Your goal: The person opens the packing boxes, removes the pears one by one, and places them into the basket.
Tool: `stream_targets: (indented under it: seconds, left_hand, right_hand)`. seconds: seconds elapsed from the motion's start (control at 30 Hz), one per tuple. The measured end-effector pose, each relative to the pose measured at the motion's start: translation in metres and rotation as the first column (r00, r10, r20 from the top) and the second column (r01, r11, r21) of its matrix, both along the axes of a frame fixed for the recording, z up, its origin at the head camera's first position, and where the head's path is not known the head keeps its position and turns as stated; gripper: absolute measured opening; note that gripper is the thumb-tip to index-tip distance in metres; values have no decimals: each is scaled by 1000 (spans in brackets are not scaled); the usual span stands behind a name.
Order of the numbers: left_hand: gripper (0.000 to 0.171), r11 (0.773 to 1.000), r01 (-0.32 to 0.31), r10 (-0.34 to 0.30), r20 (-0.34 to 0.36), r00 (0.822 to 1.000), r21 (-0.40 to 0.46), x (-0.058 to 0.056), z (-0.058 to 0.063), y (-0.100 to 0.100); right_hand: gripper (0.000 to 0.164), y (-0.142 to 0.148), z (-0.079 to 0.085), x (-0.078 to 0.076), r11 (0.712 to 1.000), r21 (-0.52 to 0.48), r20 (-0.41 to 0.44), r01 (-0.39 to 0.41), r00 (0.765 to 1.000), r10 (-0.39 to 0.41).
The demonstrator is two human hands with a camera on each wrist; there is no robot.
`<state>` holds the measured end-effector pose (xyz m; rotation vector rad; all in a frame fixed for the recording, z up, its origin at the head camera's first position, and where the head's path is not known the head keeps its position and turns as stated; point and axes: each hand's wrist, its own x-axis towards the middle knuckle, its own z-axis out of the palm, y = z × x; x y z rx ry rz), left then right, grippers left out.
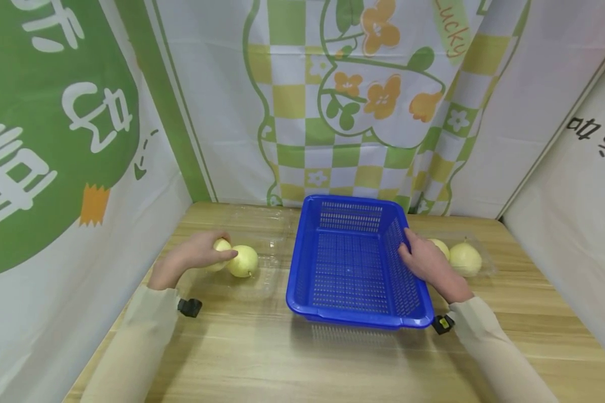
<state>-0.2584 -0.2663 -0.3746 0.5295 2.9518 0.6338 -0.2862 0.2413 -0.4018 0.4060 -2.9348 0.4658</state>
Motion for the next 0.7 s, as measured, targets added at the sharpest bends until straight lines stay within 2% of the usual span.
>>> stream_targets:
  seconds: [0.3,0.4,0.57,0.7]
  left_hand:
    - [24,1000,-5,6,-58,998,8,-2,4,3]
    - [21,1000,-20,21,-58,998,8,-3,4,3]
    - [25,997,-72,72,-32,997,6,-6,4,4]
    - [32,996,-92,92,-44,995,16,-9,5,7]
  right_hand:
    - [57,0,-1,-1,1000,-2,5,3,1000,-3]
    - [58,0,-2,-1,1000,-7,8,0,1000,0]
    - [58,0,-2,-1,1000,-8,12,2,1000,-1]
    - [58,1,-1,-1,1000,-6,5,1,1000,-1]
